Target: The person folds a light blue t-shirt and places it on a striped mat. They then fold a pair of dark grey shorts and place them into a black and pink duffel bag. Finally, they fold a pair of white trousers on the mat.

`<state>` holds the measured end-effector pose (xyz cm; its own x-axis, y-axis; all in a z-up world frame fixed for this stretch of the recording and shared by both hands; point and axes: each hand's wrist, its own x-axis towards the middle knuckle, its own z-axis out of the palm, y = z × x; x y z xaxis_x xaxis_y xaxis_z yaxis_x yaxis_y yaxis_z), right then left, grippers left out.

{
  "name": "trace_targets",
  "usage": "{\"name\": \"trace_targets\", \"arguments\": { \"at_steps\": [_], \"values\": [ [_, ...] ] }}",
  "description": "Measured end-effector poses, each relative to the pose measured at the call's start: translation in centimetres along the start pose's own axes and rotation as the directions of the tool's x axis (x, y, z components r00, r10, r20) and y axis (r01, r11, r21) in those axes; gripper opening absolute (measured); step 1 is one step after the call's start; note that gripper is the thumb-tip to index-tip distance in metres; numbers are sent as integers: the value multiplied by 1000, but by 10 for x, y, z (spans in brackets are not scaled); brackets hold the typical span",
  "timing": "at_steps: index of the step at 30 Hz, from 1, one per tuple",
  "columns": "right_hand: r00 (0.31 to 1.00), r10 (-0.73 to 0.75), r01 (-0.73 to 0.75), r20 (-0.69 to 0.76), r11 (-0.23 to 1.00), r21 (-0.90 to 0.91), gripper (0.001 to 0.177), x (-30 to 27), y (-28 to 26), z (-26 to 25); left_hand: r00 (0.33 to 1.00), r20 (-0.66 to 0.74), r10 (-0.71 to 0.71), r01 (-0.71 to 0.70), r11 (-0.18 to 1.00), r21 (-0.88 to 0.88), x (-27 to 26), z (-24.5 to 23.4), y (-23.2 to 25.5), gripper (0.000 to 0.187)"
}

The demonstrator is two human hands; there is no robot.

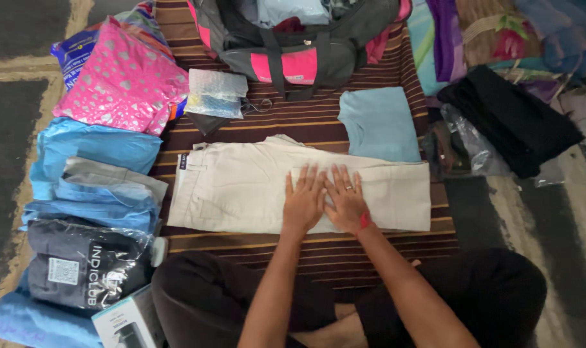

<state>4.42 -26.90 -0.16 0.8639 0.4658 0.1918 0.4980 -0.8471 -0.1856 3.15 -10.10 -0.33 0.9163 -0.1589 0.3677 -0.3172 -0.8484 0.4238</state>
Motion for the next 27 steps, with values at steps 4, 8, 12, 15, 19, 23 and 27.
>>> {"name": "trace_targets", "arguments": {
  "at_steps": [4,8,12,15,19,23,27],
  "values": [
    [985,132,-116,-115,984,136,69,-1,7,13,1000,-3,-24,24,999,48,5,-11,-1,60],
    [915,388,-395,-111,917,-52,87,-8,-7,-8,997,24,-72,69,992,109,-4,-24,-5,69],
    [810,571,-580,-134,814,-36,103,-12,9,-30,996,67,-65,55,989,137,-6,-25,-9,71],
    [745,665,-667,-51,744,-54,105,-18,26,-38,995,78,-61,50,988,144,-7,-24,-9,71],
    [658,753,-753,-23,656,-55,114,-18,42,-38,997,59,-54,46,990,135,-7,-25,-8,70],
    [551,834,-834,27,552,-14,109,-18,69,-41,997,51,-49,42,991,123,-6,-28,-8,69],
    [464,882,-885,85,466,-8,108,-19,88,-49,999,21,-43,40,994,105,-7,-31,-7,69]
  ]
}}
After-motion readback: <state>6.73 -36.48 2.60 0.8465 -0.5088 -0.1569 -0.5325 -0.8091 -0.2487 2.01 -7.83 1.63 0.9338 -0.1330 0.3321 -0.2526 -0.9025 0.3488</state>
